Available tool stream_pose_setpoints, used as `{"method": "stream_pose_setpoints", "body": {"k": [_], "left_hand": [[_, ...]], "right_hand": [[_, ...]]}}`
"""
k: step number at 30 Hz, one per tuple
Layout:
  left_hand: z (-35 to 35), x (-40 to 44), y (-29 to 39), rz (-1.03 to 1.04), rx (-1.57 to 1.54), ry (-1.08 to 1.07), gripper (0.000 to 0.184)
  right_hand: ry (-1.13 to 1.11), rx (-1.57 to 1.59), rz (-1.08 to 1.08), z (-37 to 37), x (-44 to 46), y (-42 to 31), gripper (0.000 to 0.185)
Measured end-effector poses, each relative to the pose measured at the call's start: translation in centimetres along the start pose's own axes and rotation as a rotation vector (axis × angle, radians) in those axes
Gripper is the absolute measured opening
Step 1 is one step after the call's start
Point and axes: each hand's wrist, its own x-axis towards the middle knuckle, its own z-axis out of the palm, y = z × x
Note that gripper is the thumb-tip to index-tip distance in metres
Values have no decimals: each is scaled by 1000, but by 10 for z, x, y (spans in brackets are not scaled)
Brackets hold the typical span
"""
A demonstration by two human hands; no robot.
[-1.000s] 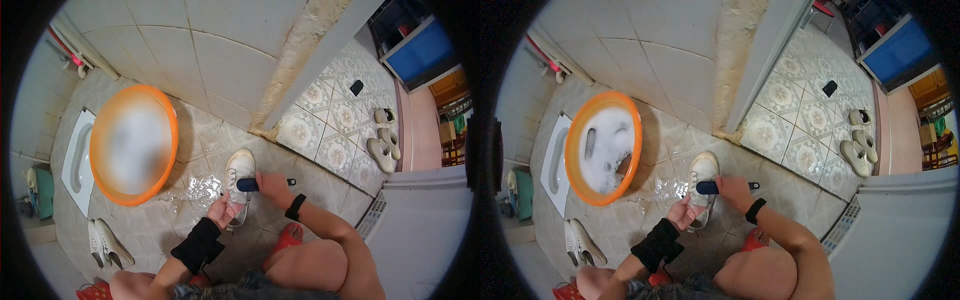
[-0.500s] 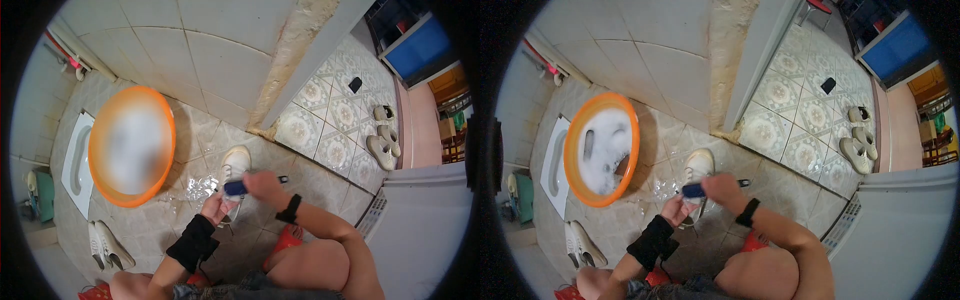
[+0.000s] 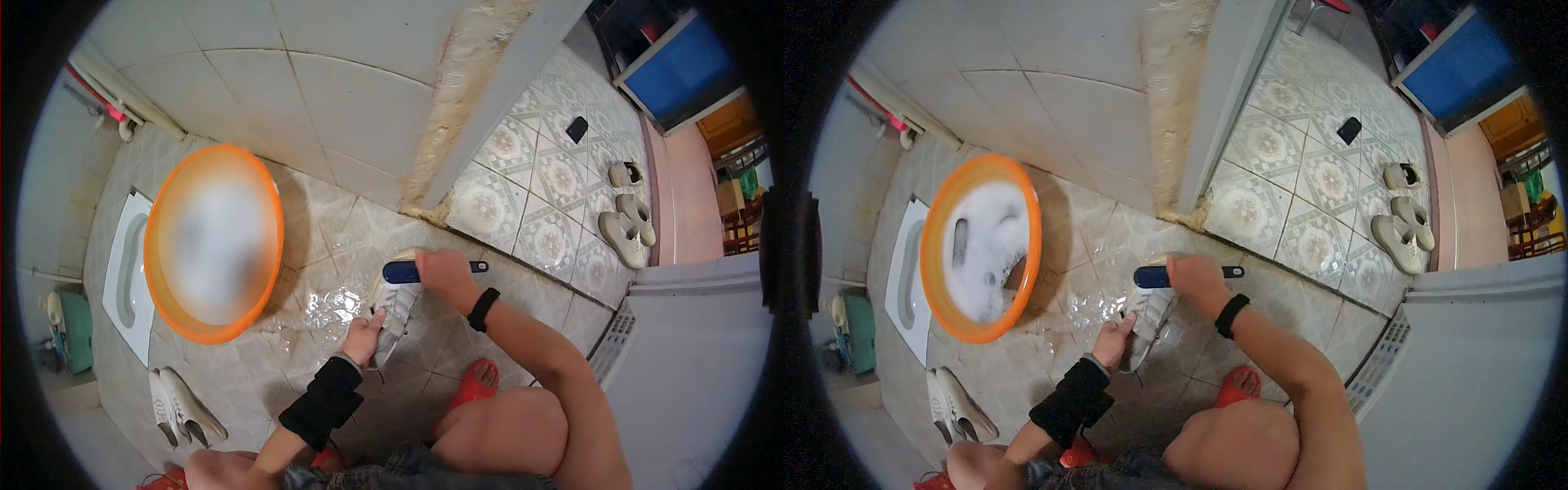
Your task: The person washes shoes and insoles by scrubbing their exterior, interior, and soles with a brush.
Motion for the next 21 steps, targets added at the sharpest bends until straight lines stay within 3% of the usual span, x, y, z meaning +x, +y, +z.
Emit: {"method": "stream_pose_setpoints", "body": {"k": [3, 4, 5, 7, 8, 11, 13, 15, 17, 19, 20, 21], "left_hand": [[1, -2, 3, 76, -24, 17, 40], [-1, -5, 3, 128, 52, -3, 41], [-2, -6, 3, 119, 50, -1, 41], [-4, -14, 16, 118, 347, 6, 41], [-1, -6, 8, 141, 214, 9, 41], [7, -4, 3, 48, -2, 14, 40], [6, -1, 6, 57, -58, 40, 41], [-5, 8, -13, 96, 65, -15, 40], [-5, -14, 18, 85, 229, -35, 41], [0, -17, 21, 130, 123, -74, 39], [8, -13, 15, 65, -259, -85, 39], [12, -14, 17, 76, -252, -90, 39]], "right_hand": [[-117, 56, -87, -31, -12, -36, 16], [-174, 133, 72, -24, -18, -51, 24], [-182, 138, 70, -11, -20, -42, 24], [-96, 139, 172, 15, -21, -10, 38], [-54, 108, 185, 9, -13, 2, 48], [-75, 132, 308, -2, -13, -12, 45], [-174, 58, 189, -4, -32, -33, 42], [-89, 352, 329, -4, -49, -59, 41], [-97, 327, 305, 18, -50, -46, 36], [-84, 292, 294, 17, -41, -26, 32], [-83, 208, 332, 11, -30, -12, 34], [-82, 127, 367, 5, -22, -2, 37]]}}
